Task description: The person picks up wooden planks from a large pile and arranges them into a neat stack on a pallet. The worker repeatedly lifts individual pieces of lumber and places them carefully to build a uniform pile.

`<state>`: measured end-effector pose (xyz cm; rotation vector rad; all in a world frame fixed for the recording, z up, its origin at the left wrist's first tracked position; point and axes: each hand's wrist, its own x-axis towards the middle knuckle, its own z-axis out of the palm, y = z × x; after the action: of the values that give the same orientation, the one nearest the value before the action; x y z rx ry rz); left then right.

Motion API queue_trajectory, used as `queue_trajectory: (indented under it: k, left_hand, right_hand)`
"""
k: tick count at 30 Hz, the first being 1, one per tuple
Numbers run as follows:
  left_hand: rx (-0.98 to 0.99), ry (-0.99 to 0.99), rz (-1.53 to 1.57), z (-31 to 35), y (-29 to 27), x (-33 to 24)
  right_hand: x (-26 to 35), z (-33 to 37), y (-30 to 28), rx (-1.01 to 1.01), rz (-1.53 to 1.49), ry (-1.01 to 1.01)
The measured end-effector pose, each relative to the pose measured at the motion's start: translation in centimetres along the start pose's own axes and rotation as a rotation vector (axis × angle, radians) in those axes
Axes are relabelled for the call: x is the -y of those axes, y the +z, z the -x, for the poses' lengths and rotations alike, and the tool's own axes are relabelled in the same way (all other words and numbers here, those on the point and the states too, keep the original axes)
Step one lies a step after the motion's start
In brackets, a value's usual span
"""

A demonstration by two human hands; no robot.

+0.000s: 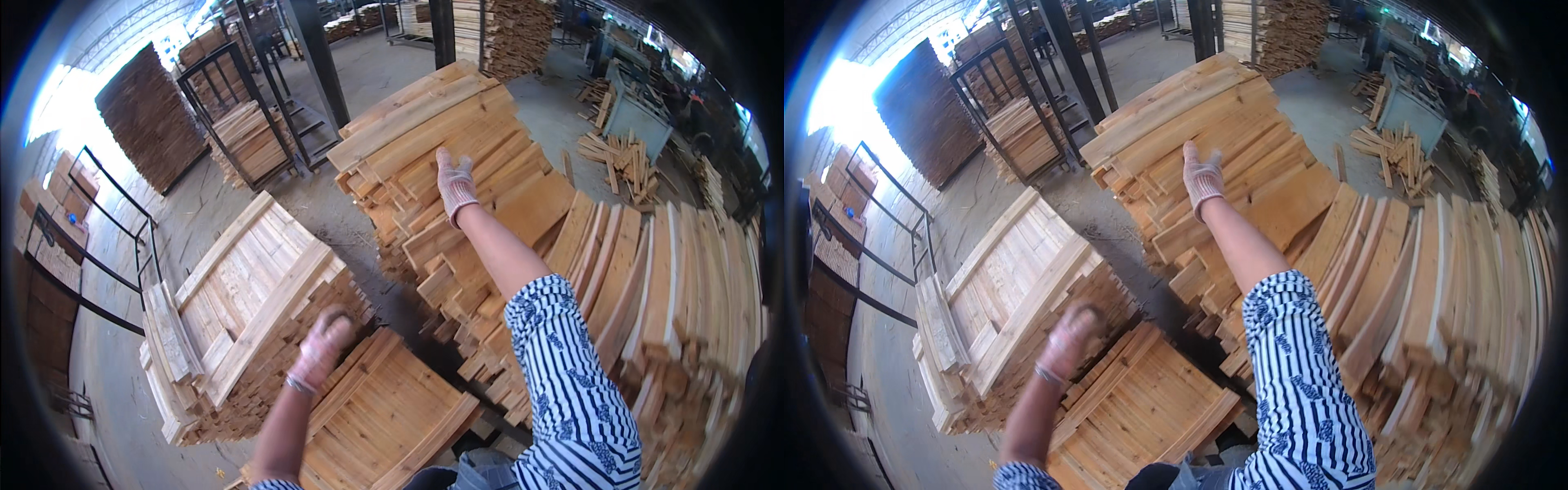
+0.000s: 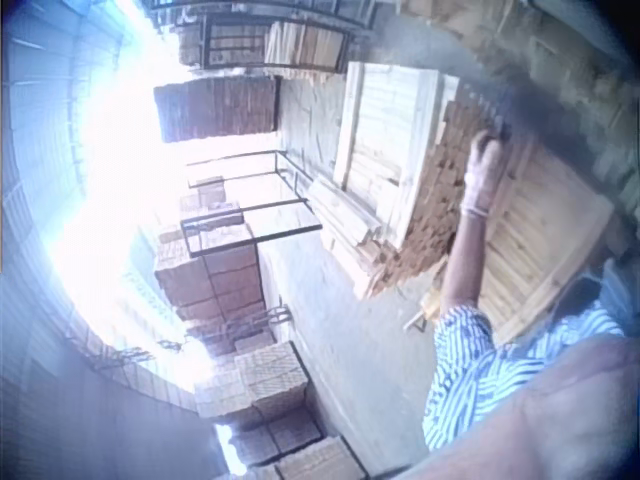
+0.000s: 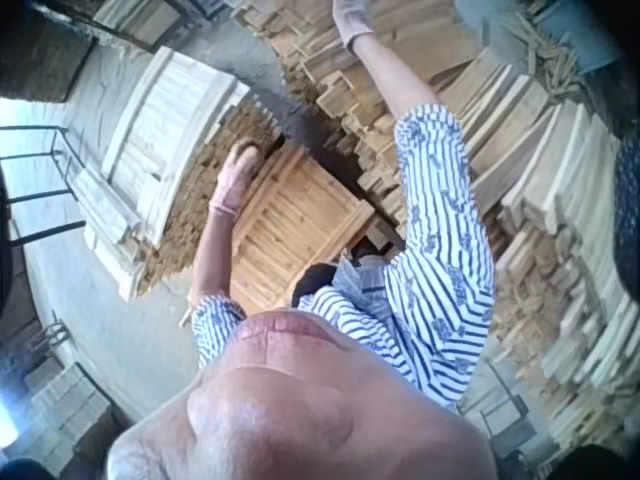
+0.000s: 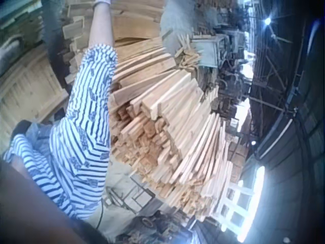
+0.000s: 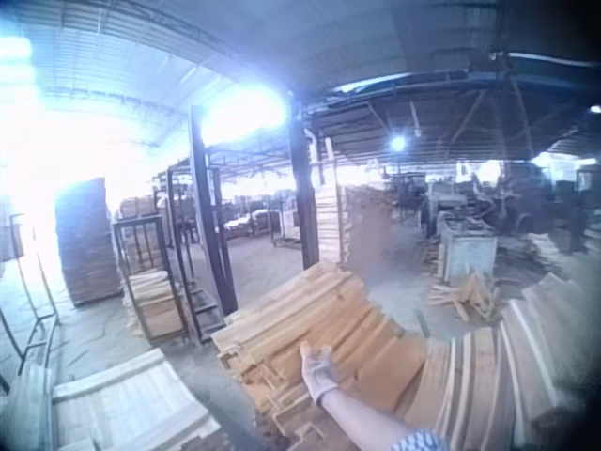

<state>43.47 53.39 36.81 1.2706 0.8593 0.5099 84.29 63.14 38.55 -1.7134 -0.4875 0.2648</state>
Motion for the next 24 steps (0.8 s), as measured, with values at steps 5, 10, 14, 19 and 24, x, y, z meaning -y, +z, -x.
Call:
queue_trajectory:
  k: [5,10,14,19,24]
  left_hand:
    - [-0.224,0.254,-0.213,-18.4,-2.9,-8.1]
    - [-0.380,0.221,0.043,-29.4,-0.3,-15.5]
    - [-0.437,0.020,0.077,-33.9,5.0,-18.2]
    - [-0.411,0.116,-0.498,-39.4,3.0,-19.1]
    - [-0.203,0.223,0.022,-38.8,2.0,-16.9]
  right_hand:
    - [-1.6,-1.1,4.9,-0.154,0.300,-0.137]
    - [-2.2,1.6,5.3,-0.329,0.315,-0.358]
    - [-3.2,0.7,4.7,-0.321,0.296,-0.385]
    - [-4.2,-0.9,4.0,-0.369,0.193,-0.463]
    - [-2.0,0.6,4.6,-0.254,0.123,-0.291]
